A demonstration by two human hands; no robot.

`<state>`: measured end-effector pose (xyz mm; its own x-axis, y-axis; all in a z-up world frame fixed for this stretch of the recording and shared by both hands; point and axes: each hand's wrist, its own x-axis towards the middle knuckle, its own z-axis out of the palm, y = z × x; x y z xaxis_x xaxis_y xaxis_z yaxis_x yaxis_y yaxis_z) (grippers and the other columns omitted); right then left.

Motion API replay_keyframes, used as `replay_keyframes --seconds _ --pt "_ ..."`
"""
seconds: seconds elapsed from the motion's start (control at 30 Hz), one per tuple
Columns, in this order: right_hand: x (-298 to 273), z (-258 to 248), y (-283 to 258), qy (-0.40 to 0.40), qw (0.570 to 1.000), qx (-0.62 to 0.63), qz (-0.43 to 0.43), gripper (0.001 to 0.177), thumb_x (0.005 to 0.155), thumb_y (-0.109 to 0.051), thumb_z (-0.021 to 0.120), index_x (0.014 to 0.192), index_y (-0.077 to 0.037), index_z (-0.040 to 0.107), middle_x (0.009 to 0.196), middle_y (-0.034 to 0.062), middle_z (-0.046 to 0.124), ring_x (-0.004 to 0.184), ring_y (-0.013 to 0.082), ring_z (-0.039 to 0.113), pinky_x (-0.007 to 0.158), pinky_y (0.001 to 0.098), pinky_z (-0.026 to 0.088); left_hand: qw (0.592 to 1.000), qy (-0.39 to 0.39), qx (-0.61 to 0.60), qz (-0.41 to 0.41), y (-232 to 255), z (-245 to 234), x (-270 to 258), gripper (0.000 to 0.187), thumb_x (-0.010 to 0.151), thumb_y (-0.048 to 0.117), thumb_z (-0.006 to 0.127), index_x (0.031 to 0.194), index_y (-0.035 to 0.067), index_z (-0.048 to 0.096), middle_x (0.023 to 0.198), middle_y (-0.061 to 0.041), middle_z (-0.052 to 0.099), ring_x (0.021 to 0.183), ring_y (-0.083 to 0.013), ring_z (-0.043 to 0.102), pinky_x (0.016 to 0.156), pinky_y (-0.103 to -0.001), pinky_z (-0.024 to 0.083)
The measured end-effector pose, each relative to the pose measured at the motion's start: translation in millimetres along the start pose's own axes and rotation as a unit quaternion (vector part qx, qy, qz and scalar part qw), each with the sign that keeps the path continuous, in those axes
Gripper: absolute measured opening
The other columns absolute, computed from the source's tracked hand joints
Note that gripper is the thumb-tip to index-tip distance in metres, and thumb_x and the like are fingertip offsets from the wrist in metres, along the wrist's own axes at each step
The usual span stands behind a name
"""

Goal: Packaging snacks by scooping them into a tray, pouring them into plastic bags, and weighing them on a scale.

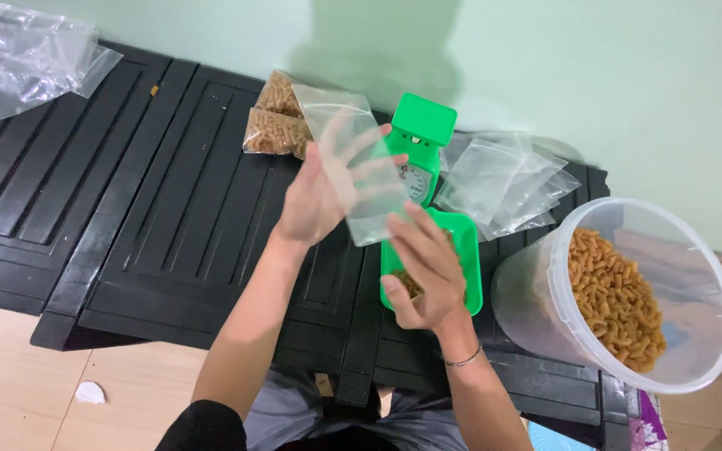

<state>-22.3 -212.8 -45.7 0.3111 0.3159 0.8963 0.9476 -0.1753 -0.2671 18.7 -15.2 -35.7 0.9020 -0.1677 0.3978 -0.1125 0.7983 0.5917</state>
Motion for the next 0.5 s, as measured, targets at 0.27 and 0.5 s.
replay_keyframes --seconds 0.27,0.5 --pt "25.6 -10.8 0.7 -0.060 0.996 -0.004 0.069 0.019 0.095 -0.008 0.065 0.107 -0.001 0.078 0.125 0.0218 0.073 0.118 0.0454 0.070 0.101 0.0568 0.057 0.998 0.018 -0.010 0.067 20.0 -24.7 2.8 0.074 0.090 0.038 0.068 0.156 0.022 0.039 0.157 -0.028 0.043 0.132 -0.0418 0.059 0.112 -0.066 0.049" --pt "7.0 -46.4 32.0 -0.278 0.897 -0.186 0.288 0.018 0.103 -0.009 0.062 0.103 0.000 0.078 0.122 0.0202 0.068 0.111 0.0397 0.065 0.094 0.0635 0.051 0.963 0.120 0.225 0.090 7.6 -36.8 4.3 0.090 0.093 0.041 0.075 0.159 0.004 0.025 0.138 -0.024 0.053 0.131 -0.0362 0.058 0.120 -0.054 0.045"
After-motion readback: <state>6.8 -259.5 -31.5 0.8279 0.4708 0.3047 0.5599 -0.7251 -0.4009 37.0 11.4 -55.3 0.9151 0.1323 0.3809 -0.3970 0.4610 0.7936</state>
